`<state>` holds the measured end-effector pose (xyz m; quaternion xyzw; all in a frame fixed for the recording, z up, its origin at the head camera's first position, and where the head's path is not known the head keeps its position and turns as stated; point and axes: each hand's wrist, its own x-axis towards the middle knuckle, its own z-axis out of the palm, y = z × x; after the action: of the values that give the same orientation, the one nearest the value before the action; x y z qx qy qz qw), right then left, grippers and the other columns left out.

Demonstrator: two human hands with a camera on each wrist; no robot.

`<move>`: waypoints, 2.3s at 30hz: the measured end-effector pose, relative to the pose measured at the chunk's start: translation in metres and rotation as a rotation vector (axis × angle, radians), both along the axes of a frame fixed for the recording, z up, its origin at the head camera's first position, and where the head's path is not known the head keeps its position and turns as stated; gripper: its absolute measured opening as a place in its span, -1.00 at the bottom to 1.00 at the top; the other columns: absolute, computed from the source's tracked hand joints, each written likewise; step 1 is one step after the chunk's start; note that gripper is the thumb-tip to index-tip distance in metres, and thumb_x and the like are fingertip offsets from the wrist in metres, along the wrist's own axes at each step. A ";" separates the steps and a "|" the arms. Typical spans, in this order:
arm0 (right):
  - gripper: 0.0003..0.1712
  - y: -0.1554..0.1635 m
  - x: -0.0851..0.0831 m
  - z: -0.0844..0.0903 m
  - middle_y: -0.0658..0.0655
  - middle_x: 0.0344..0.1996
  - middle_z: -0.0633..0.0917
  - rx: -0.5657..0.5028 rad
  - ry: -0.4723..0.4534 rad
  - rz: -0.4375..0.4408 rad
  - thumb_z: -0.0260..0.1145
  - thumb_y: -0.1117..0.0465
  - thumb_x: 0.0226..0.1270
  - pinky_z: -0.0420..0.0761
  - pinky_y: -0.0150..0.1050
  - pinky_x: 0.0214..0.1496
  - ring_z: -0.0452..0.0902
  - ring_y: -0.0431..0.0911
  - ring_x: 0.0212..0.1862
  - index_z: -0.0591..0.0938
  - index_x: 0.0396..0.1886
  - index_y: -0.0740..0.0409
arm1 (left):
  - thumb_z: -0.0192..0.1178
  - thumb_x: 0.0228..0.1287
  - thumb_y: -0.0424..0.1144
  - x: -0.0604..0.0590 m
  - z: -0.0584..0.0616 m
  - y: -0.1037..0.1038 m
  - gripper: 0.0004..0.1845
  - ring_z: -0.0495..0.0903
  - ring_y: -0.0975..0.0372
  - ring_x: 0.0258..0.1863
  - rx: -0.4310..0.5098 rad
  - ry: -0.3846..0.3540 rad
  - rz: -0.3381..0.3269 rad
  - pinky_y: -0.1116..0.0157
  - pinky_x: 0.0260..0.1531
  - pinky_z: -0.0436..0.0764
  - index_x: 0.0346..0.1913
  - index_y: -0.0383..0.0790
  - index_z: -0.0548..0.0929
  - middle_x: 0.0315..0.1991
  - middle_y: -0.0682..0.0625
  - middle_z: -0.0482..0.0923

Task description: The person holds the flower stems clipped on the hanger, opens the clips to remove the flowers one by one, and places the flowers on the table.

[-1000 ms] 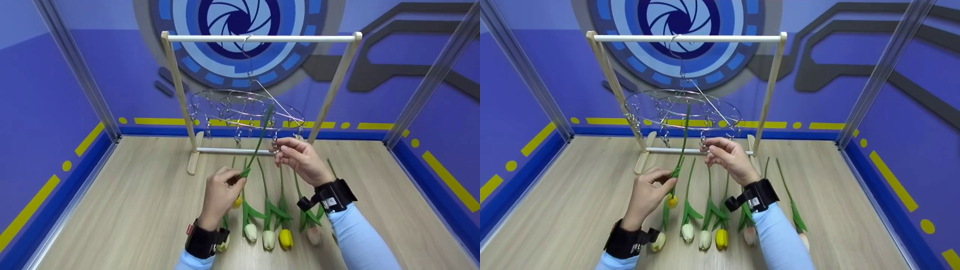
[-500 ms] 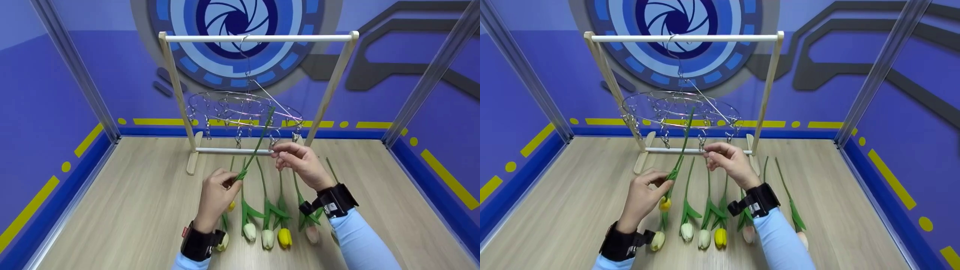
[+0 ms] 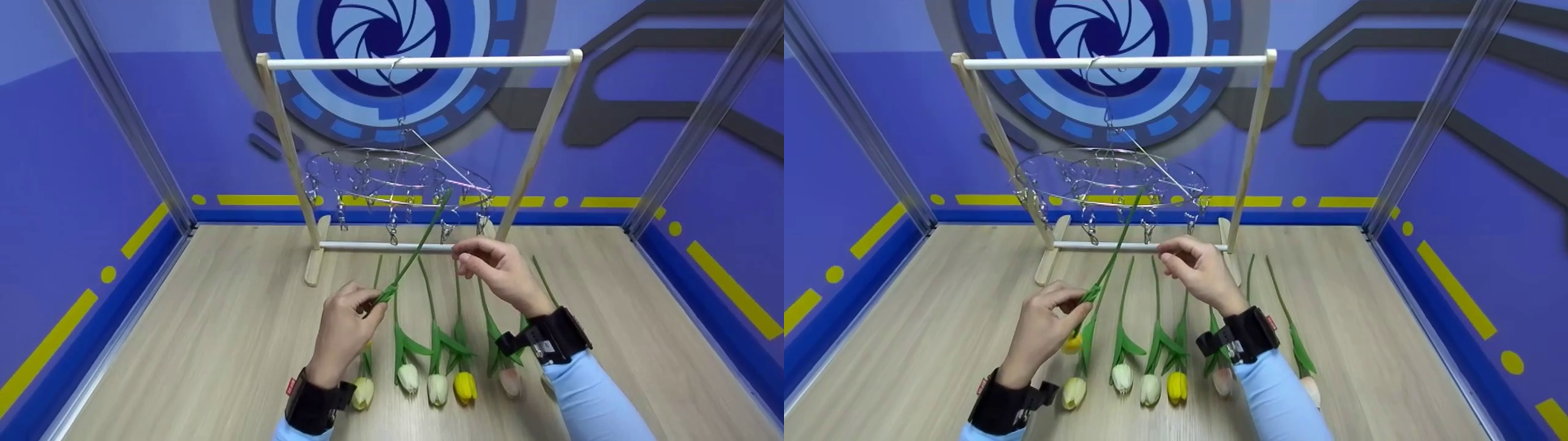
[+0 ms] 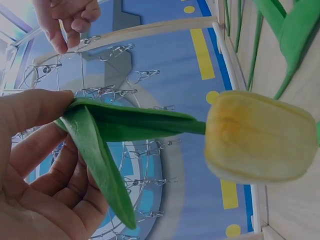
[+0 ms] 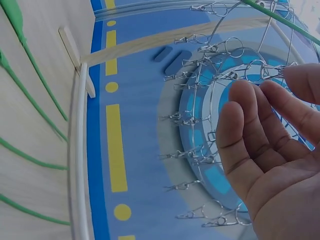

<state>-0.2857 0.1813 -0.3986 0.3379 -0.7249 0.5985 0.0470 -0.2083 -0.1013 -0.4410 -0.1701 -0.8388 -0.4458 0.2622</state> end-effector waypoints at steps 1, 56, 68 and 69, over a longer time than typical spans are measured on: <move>-0.78 0.001 0.001 0.000 0.00 -0.21 0.74 0.007 0.013 -0.013 0.18 0.45 0.54 0.65 -0.32 -0.20 0.63 -0.13 -0.28 0.65 0.04 0.46 | 0.42 0.23 -0.46 0.001 0.000 -0.001 -0.88 0.62 0.24 -0.40 -0.007 0.001 0.004 0.29 -0.39 0.63 -0.18 -0.30 0.82 -0.32 -0.02 0.66; -0.77 0.003 0.036 -0.060 0.23 -0.15 0.72 -0.082 0.008 -0.263 0.22 0.50 0.48 0.66 -0.37 -0.20 0.65 -0.13 -0.26 0.71 0.02 0.33 | 0.47 0.12 -0.46 -0.005 -0.027 -0.020 -0.85 0.67 0.17 -0.37 -0.174 -0.083 0.066 0.27 -0.33 0.67 -0.22 -0.28 0.84 -0.37 0.01 0.65; -0.77 -0.002 0.035 -0.063 0.27 -0.19 0.71 -0.069 0.022 -0.259 0.21 0.51 0.48 0.64 -0.41 -0.19 0.64 -0.18 -0.26 0.68 0.03 0.43 | 0.46 0.12 -0.47 -0.009 -0.030 -0.025 -0.86 0.67 0.18 -0.38 -0.165 -0.139 0.076 0.34 -0.36 0.65 -0.23 -0.29 0.84 -0.36 -0.01 0.67; -0.76 -0.003 0.035 -0.063 0.28 -0.19 0.71 -0.069 0.031 -0.256 0.20 0.52 0.47 0.64 -0.41 -0.19 0.64 -0.19 -0.26 0.69 0.03 0.42 | 0.46 0.12 -0.47 -0.009 -0.029 -0.025 -0.86 0.67 0.18 -0.39 -0.164 -0.141 0.078 0.34 -0.37 0.65 -0.23 -0.29 0.84 -0.37 -0.01 0.67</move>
<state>-0.2506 0.1780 -0.4616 0.2502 -0.7403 0.6068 0.1455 -0.2176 -0.1260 -0.4705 -0.1266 -0.8947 -0.3761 0.2049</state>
